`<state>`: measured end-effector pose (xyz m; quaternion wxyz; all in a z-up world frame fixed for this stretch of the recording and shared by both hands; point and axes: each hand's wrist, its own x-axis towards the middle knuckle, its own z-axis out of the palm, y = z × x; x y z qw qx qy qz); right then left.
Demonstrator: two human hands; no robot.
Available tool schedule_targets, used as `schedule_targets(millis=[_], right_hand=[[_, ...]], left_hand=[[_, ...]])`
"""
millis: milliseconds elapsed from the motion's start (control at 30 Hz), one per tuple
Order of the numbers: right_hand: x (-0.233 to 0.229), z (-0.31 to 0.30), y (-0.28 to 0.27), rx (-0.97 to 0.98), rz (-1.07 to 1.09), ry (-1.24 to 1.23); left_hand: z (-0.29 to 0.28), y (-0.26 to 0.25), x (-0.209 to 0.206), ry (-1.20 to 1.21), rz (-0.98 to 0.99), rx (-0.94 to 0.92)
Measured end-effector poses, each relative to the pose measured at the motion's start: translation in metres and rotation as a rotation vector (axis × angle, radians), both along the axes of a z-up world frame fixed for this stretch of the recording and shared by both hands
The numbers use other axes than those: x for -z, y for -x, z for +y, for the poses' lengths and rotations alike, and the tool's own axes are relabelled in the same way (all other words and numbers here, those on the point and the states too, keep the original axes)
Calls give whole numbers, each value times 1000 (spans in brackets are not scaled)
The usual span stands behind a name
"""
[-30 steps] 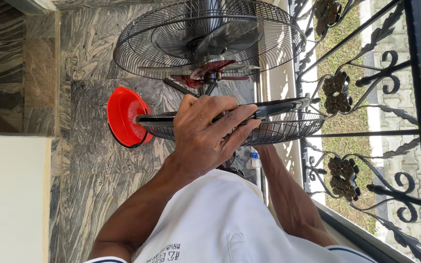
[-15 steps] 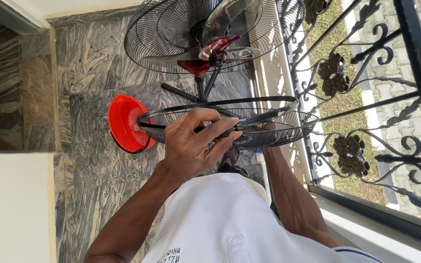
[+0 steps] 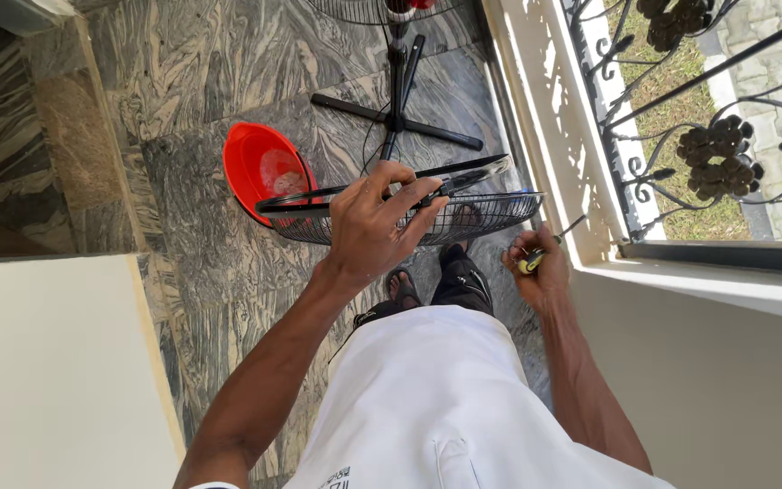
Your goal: The person pours water from a plastic bottle into a red basin, then uses a screwdriver to remove the front grille and fan blades from a standing fan. The removed parts are placed on the floor.
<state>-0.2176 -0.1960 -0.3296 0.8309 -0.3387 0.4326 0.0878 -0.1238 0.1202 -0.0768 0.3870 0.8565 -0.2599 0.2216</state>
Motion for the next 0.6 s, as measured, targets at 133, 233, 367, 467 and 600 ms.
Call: schedule_targets(millis=[133,233,367,467,600], right_hand=[[-59,42,21,-260,96,175],[-82,64,20,-226,283,134],[-82,73,26,-324,390,86],[-60,55,47,-299,443,-39],[-26,26,91,-181,344,-232]], left_hand=[[13,22,28,-74,56,51],[13,39,45,-125,79,123],[3,57,62,-161,45,231],[-9,68,80,-180,76,311],[-23,83,107,-177,139,333]])
